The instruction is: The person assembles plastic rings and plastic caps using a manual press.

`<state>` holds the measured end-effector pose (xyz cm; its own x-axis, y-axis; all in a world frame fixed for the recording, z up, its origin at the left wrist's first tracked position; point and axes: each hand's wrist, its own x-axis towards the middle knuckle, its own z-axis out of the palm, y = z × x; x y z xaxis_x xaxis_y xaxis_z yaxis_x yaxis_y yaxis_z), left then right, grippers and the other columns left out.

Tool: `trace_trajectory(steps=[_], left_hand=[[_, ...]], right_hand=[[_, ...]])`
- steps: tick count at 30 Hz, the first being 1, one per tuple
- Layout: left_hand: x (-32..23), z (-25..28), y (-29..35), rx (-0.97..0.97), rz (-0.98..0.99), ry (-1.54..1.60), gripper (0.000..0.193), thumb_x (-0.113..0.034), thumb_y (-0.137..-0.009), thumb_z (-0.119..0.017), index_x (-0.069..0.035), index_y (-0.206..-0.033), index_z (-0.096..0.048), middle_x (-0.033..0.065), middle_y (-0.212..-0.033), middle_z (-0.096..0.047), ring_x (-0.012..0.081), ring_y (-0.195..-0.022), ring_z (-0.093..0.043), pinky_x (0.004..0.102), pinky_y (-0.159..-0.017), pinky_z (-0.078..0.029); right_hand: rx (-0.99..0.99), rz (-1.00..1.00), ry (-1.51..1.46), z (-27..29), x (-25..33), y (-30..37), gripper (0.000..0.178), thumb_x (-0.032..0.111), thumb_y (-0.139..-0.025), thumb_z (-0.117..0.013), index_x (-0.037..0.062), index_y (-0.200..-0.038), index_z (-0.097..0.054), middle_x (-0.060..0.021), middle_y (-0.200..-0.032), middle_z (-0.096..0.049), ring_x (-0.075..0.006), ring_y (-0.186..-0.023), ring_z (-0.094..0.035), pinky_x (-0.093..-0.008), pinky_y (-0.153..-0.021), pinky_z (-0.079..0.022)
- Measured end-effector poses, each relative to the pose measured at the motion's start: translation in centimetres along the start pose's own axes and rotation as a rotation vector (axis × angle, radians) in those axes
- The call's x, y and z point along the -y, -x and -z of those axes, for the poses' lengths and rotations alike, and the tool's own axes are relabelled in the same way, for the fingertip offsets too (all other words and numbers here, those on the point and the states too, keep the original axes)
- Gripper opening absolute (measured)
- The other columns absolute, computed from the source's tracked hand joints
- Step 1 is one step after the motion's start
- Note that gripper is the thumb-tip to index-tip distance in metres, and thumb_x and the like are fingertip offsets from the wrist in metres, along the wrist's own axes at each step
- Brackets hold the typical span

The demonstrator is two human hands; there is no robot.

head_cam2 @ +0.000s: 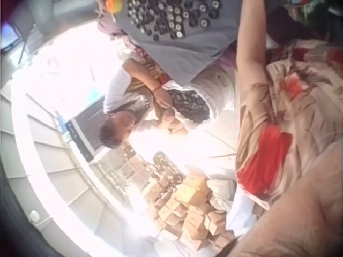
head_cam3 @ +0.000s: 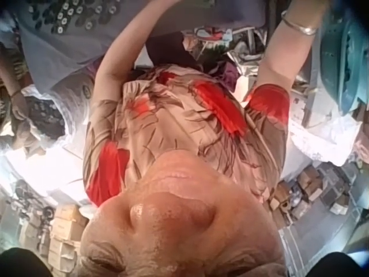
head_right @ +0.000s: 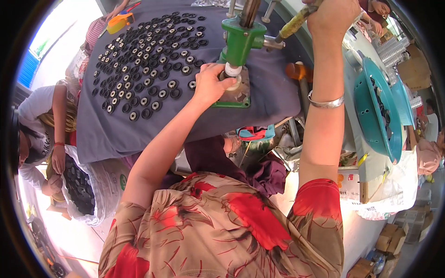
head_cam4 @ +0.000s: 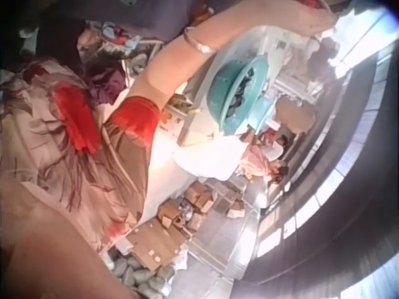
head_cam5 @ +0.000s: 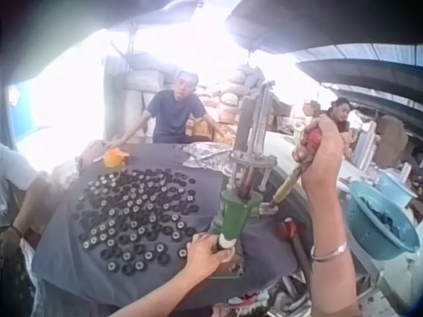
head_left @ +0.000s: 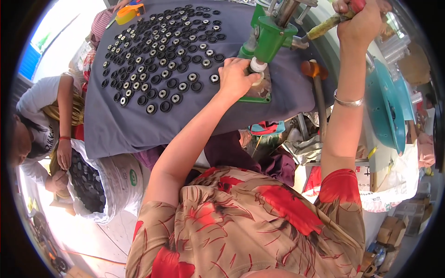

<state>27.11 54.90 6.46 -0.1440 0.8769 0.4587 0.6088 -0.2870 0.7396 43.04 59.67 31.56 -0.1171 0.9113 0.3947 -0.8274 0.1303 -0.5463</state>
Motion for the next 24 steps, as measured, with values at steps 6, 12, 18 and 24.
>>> trace_trajectory(steps=[6,12,18,24], left_hand=[[1.6,4.5,3.5,0.158,0.311,0.586,0.036,-0.014,-0.074,-0.075,-0.006,-0.108,-0.066,0.0060,-0.100,-0.065,0.0178,-0.087,-0.061,0.0292,-0.076,-0.047],[2.3,9.9,6.9,0.286,0.338,1.388,0.037,-0.010,-0.082,-0.070,0.000,-0.117,-0.060,0.0131,-0.105,-0.066,0.0182,-0.093,-0.062,0.0275,-0.075,-0.048],[2.4,11.9,8.0,0.278,0.244,1.446,0.051,-0.026,-0.081,-0.072,0.002,-0.120,-0.057,0.0156,-0.105,-0.065,0.0258,-0.100,-0.060,0.0328,-0.078,-0.044],[2.7,12.5,8.6,0.287,0.253,1.595,0.045,-0.023,-0.081,-0.072,0.000,-0.118,-0.059,0.0154,-0.105,-0.064,0.0279,-0.099,-0.061,0.0339,-0.077,-0.045]], right_hand=[[0.162,-0.507,-0.600,1.5,2.2,-0.6,0.025,0.029,-0.090,-0.050,0.0092,-0.074,-0.052,-0.0015,-0.060,-0.047,-0.0123,-0.040,-0.042,-0.0252,-0.037,-0.037],[-0.096,0.539,0.619,0.7,-0.8,-1.2,0.028,0.030,-0.090,-0.052,0.0094,-0.072,-0.053,-0.0007,-0.058,-0.046,-0.0128,-0.040,-0.042,-0.0255,-0.037,-0.036],[0.037,0.635,0.797,0.7,-1.1,-1.6,0.032,0.025,-0.088,-0.043,-0.0013,-0.073,-0.052,-0.0070,-0.065,-0.046,-0.0150,-0.047,-0.044,-0.0238,-0.036,-0.035],[0.079,0.723,0.902,1.0,-0.7,-1.5,0.032,0.022,-0.091,-0.041,-0.0020,-0.072,-0.051,-0.0068,-0.065,-0.045,-0.0144,-0.046,-0.045,-0.0240,-0.035,-0.036]])
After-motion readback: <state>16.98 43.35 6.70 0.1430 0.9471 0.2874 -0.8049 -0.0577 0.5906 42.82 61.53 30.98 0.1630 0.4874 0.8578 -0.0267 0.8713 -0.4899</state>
